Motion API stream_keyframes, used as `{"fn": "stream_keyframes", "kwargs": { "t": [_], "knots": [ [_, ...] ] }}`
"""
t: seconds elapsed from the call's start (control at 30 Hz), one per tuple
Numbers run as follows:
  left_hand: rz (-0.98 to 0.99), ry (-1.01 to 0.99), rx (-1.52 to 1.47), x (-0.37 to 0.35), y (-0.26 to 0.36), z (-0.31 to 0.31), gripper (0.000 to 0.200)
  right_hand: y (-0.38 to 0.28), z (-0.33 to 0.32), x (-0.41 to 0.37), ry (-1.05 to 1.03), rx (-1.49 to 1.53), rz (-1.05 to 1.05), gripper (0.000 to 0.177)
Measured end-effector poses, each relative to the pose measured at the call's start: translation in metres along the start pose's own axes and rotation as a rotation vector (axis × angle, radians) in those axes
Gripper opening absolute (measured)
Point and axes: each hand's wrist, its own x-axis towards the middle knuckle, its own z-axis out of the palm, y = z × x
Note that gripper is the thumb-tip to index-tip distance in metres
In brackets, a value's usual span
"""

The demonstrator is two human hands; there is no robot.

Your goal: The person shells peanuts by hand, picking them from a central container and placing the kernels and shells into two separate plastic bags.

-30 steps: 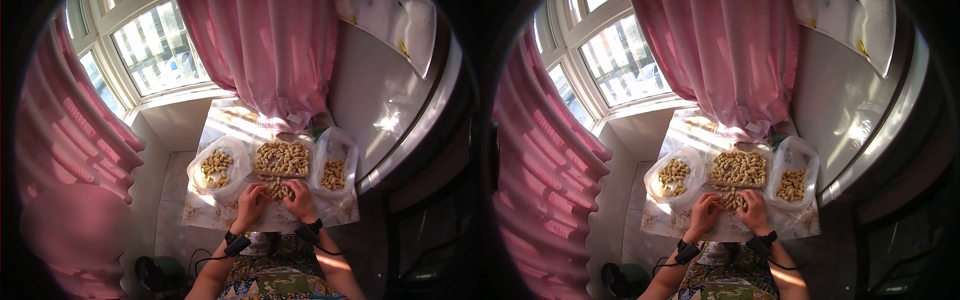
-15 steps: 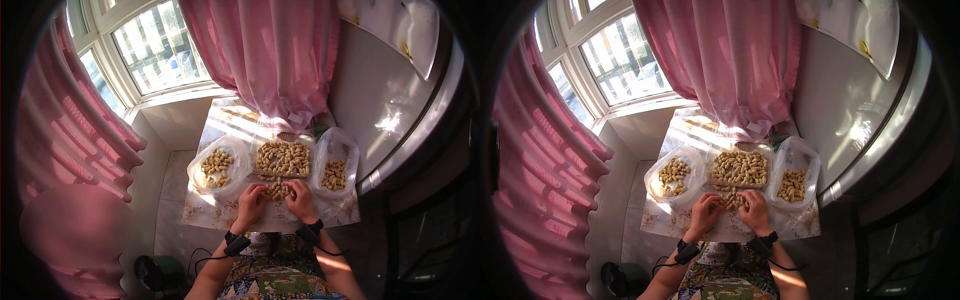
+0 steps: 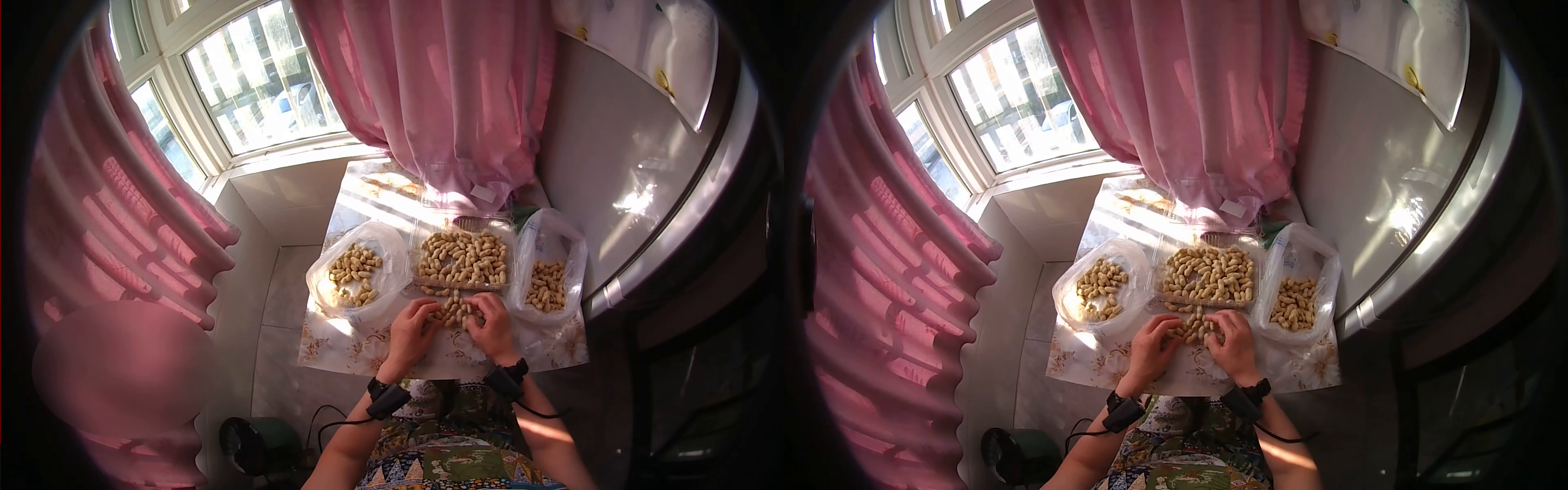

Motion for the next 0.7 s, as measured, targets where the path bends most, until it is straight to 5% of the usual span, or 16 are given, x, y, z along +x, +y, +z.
{"fn": "stream_keyframes", "kwargs": {
  "t": [0.07, 0.33, 0.7],
  "knots": [
    [0.236, 0.050, 0.261, 0.004, 0.004, 0.001, 0.041, -0.003, -0.002, 0.001, -0.002, -0.020, -0.017, 0.033],
    [0.205, -0.074, 0.345, 0.004, 0.011, 0.002, 0.048, -0.008, -0.001, 0.002, -0.143, -0.303, -0.162, 0.048],
    [0.213, -0.067, 0.283, 0.004, 0.012, -0.001, 0.043, -0.001, 0.005, 0.001, -0.071, -0.245, -0.147, 0.038]
  ]
}}
